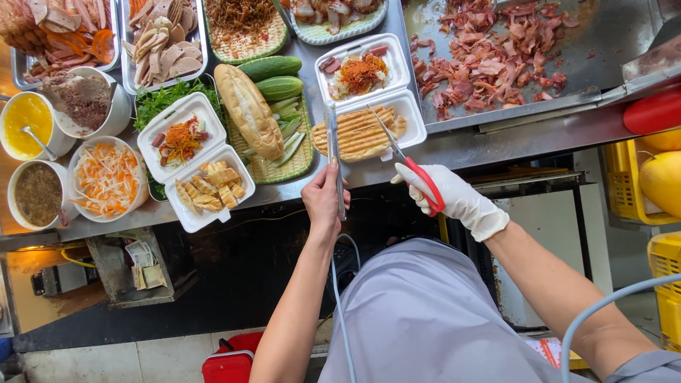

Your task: Prepare and package takeout food containers with bread, meat, vegetables, and sticky rice.

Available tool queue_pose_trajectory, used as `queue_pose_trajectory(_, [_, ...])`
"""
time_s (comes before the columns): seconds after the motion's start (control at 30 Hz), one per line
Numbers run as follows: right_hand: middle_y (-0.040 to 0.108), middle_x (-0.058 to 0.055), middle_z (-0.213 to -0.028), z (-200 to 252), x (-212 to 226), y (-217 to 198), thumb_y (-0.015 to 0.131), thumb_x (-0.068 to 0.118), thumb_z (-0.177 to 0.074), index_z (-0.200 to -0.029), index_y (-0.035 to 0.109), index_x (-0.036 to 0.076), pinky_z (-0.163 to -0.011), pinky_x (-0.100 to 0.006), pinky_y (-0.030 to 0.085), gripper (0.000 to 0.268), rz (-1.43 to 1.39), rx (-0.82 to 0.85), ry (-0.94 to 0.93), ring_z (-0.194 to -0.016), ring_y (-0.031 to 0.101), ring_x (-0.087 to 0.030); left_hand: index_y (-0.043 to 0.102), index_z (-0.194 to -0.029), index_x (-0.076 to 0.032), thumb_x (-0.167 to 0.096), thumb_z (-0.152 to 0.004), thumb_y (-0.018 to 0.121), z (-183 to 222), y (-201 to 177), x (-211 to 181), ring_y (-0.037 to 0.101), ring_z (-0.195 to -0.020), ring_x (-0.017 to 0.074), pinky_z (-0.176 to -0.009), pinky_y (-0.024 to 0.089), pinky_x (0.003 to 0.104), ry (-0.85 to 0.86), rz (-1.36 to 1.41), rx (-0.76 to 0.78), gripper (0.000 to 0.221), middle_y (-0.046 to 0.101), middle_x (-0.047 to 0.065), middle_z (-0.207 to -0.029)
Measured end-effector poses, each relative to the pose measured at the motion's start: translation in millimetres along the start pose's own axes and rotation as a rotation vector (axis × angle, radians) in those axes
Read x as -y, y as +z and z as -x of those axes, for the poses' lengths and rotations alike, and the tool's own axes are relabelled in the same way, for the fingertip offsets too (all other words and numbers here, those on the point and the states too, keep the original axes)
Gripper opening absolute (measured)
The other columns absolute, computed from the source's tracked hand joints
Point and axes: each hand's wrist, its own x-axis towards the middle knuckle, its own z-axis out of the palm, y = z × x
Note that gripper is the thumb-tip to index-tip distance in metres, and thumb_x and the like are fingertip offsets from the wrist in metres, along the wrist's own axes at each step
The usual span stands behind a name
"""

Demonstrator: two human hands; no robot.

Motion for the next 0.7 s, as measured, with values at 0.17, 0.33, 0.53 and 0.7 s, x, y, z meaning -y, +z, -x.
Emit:
queue_pose_trajectory(0.17, [0.051, 0.002, -0.065, 7, -8, -1, 0.053, 0.049, -0.102, -0.121, 0.064, 0.002, -0.048, -0.028, 0.042, 0.051, 0.036, -0.021, 0.043, -0.051, 0.047, -0.008, 0.074, -0.096, -0.001, -0.034, -0.098, 0.069, -16, -8, 1, 0.056, -0.043, 0.01, -0.035, 0.042, 0.026, 0.007, 0.12, -0.042, 0.034, 0.061, 0.004, -0.066])
queue_pose_trajectory(0.33, [0.054, 0.004, -0.068, 6, -18, -3, 0.052, 0.047, -0.1, -0.124, 0.063, 0.006, -0.049, -0.027, 0.044, 0.048, -0.147, 0.138, 0.085, -0.053, 0.049, -0.006, 0.074, -0.096, -0.001, -0.034, -0.098, 0.069, -11, 3, 6, 0.055, -0.043, 0.0095, -0.035, 0.041, 0.025, 0.017, 0.114, -0.003, 0.034, 0.061, 0.003, -0.067])
queue_pose_trajectory(0.53, [0.048, 0.003, -0.064, 11, 1, 16, 0.058, 0.045, -0.101, -0.119, 0.066, 0.003, -0.046, -0.028, 0.039, 0.046, 0.078, -0.057, 0.065, -0.05, 0.045, -0.009, 0.075, -0.098, -0.002, -0.035, -0.099, 0.068, -7, 3, -1, 0.055, -0.044, 0.0077, -0.035, 0.041, 0.023, -0.004, 0.084, 0.013, 0.034, 0.061, 0.002, -0.068])
queue_pose_trajectory(0.7, [0.055, 0.005, -0.064, -1, 6, 13, 0.05, 0.053, -0.1, -0.114, 0.066, 0.005, -0.047, -0.024, 0.045, 0.052, -0.011, 0.054, 0.002, -0.049, 0.05, -0.007, 0.076, -0.098, -0.001, -0.034, -0.096, 0.07, 0, 0, 5, 0.055, -0.042, 0.0093, -0.033, 0.039, 0.024, -0.022, 0.006, 0.034, 0.034, 0.06, 0.003, -0.067])
